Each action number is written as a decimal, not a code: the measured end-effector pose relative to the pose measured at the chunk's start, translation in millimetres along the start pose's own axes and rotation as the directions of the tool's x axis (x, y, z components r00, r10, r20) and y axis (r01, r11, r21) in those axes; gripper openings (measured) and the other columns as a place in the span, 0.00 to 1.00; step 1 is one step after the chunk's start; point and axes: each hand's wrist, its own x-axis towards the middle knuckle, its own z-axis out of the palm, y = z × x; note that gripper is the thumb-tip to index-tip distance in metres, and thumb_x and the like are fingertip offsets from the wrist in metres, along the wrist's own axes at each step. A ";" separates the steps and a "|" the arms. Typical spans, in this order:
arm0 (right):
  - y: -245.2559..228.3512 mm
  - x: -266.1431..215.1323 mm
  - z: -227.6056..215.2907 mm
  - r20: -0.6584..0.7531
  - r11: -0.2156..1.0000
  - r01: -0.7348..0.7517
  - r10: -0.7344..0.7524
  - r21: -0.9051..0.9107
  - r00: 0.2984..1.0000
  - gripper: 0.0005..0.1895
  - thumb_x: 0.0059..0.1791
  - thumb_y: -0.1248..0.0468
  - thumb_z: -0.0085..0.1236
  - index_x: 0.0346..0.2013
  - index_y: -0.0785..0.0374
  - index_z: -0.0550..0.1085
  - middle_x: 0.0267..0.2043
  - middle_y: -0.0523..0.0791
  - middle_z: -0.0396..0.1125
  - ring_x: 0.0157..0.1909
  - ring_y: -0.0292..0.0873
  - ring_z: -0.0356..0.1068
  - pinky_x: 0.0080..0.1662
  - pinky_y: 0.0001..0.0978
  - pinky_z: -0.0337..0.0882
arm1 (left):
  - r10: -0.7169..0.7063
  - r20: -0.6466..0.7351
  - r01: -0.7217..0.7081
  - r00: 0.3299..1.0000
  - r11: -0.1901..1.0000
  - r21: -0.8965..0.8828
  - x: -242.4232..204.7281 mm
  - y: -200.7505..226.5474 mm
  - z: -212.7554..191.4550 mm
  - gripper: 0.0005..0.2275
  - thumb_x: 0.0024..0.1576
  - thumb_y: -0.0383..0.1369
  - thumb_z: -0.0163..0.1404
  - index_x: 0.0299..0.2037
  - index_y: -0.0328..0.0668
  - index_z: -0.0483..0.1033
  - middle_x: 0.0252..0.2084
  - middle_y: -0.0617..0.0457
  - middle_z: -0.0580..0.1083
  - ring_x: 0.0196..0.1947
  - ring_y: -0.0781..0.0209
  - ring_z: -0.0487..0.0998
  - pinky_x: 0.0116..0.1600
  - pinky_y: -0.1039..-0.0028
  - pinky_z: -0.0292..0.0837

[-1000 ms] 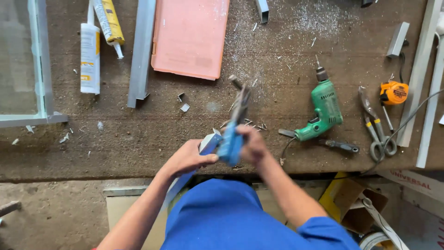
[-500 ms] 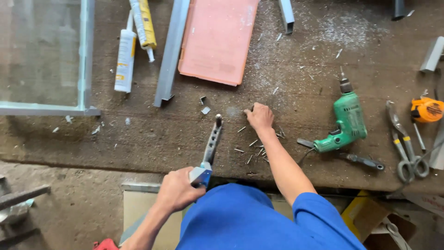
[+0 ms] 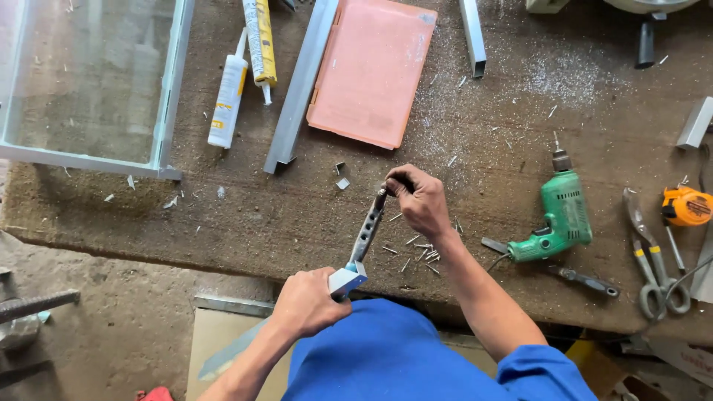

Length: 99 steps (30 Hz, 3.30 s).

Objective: Assembling aluminum and glass frames using a variety of power and hand tools including a drill, rivet gun, and caulking gun.

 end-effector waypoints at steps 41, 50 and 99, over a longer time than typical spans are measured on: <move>-149.6 -63.2 -17.6 0.237 0.923 0.161 -0.253 0.349 0.938 0.29 0.50 0.46 0.48 0.57 0.64 0.72 0.56 0.46 0.74 0.57 0.42 0.73 0.58 0.42 0.73 | 0.433 -0.514 -0.636 0.741 0.206 -0.744 -18.5 17.9 -123.6 0.22 0.65 0.53 0.33 0.40 0.40 0.67 0.27 0.52 0.72 0.19 0.63 0.71 0.24 0.74 0.69; -163.0 -55.2 -17.8 0.206 0.912 0.069 -0.165 0.405 0.965 0.51 0.48 0.24 0.42 0.62 0.67 0.69 0.45 0.45 0.76 0.46 0.41 0.77 0.50 0.38 0.77 | 0.255 -0.721 -0.604 0.644 0.748 -0.275 -56.2 44.0 -124.5 0.09 0.64 0.41 0.39 0.48 0.47 0.62 0.26 0.53 0.71 0.23 0.55 0.73 0.31 0.59 0.65; -124.1 3.6 133.1 0.543 0.626 -0.399 -0.045 0.670 0.839 0.23 0.45 0.72 0.67 0.54 0.69 0.72 0.48 0.52 0.74 0.51 0.52 0.77 0.58 0.53 0.76 | 0.159 -0.779 -0.481 0.606 0.854 -0.200 37.0 -103.9 -125.1 0.14 0.66 0.40 0.41 0.54 0.43 0.53 0.43 0.28 0.77 0.30 0.25 0.80 0.33 0.39 0.77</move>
